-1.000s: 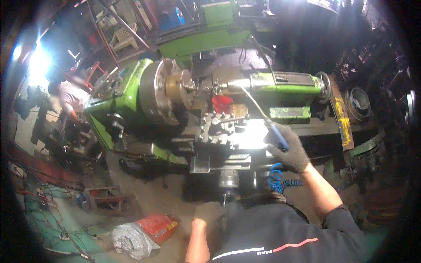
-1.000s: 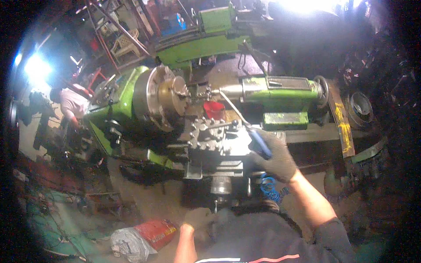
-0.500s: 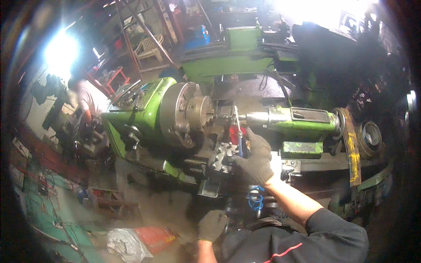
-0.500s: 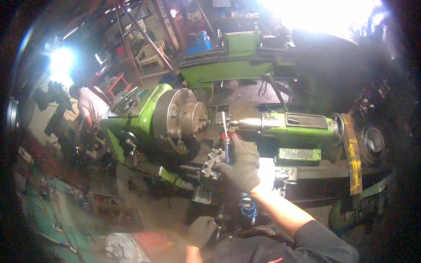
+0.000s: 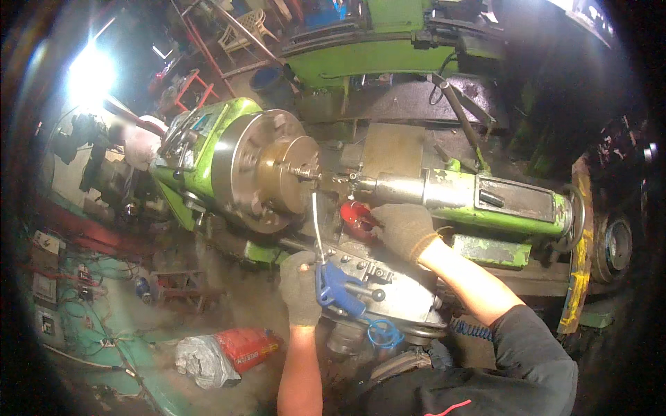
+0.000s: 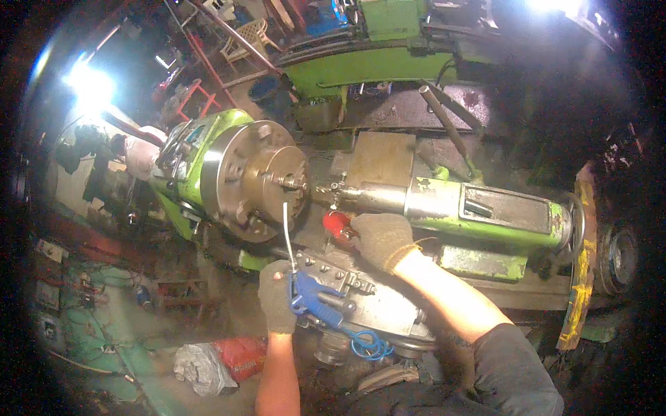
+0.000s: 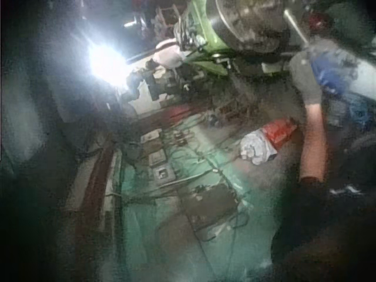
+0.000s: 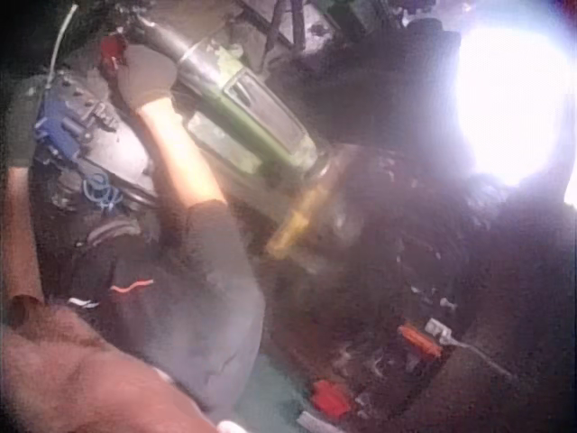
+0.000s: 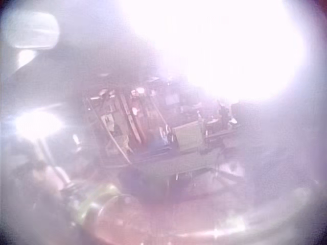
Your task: The person operates a green metal lathe, using a wrench to tighten the chuck and adjusting the tool post. They also use a compressed air nozzle to clean metal shavings from the machine.
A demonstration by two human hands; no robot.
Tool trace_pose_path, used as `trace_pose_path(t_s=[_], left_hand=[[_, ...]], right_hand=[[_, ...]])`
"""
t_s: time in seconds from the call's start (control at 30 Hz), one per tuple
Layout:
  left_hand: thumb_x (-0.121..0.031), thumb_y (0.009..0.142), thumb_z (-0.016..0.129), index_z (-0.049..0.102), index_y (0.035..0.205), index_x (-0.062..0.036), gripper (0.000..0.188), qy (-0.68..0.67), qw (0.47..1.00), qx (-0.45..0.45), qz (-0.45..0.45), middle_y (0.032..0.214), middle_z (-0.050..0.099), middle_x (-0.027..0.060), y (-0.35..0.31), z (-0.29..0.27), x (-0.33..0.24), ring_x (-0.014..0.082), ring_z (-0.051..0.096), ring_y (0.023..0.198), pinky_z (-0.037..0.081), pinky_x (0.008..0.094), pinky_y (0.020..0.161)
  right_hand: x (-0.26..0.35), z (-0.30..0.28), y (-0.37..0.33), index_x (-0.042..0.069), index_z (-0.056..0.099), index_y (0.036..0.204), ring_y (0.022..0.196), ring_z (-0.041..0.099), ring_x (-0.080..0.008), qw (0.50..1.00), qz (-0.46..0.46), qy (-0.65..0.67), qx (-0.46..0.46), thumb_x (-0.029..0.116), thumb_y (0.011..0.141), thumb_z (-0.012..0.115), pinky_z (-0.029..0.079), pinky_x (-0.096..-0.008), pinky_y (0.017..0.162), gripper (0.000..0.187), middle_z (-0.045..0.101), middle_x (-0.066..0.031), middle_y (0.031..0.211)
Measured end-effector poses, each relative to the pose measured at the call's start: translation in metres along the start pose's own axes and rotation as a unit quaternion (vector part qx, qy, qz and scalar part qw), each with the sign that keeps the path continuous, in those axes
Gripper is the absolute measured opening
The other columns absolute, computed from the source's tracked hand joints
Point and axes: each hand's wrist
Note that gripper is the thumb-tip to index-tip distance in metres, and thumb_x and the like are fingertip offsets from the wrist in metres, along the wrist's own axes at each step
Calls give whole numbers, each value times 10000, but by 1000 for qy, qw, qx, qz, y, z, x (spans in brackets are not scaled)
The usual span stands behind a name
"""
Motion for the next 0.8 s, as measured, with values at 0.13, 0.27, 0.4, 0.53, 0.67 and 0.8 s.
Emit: trace_pose_path(t_s=[0.13, 0.27, 0.4, 0.53, 0.67, 0.8], left_hand=[[-241, 1115, 596, 710, 1149, -31, 242, 140, 986, 9, 87, 1159, 716, 186, -4, 19, 38, 427, 678, 1139, 524, 558, 1060], [-172, 1104, 632, 650, 1299, -77, 218, 271, 944, -4, 186, 1172, 709, 192, -36, 20, 96, 426, 677, 1151, 519, 605, 1055], [-227, 1118, 612, 662, 1299, -79, 239, 258, 956, 3, 141, 1162, 708, 187, -21, 23, 70, 423, 674, 1156, 511, 597, 1066], [-323, 1139, 563, 710, 1211, -59, 310, 154, 987, 31, 26, 1143, 710, 181, -12, 21, 45, 423, 671, 1157, 501, 568, 1083], [-300, 1113, 644, 673, 1335, -31, 350, 205, 976, 52, 54, 1283, 700, 214, -58, 23, 106, 445, 676, 1230, 520, 572, 1122], [-288, 1089, 718, 641, 1434, 0, 456, 336, 933, 80, 98, 1385, 692, 241, -116, 18, 179, 465, 683, 1276, 540, 573, 1146]], right_hand=[[-7, 4, 24, 128, 804, 1128, 907, 808, -418, 999, -6, -27, 40, 395, 1009, 704, 619, -562, 802, 309, 809, -191, 921], [-9, 1, 31, 115, 815, 1056, 869, 812, -420, 998, -32, -12, 48, 327, 995, 723, 629, -552, 773, 240, 808, -199, 899], [-7, 2, 34, 88, 820, 972, 847, 816, -420, 996, -25, -54, 65, 237, 968, 728, 634, -541, 736, 175, 807, -204, 886], [-4, 5, 40, 77, 824, 938, 833, 821, -399, 991, -29, -86, 96, 205, 943, 742, 637, -534, 726, 152, 803, -192, 866], [-10, 9, 38, 81, 833, 925, 823, 817, -378, 991, -85, -101, 9, 205, 915, 759, 641, -515, 727, 144, 795, -169, 846], [1, -9, 38, 81, 840, 927, 822, 811, -380, 992, -58, -108, 24, 190, 899, 760, 643, -507, 727, 139, 790, -170, 839]])
Point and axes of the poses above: each hand's wrist, its own y-axis towards the middle knuckle, its own z-axis out of the palm, x = y × z
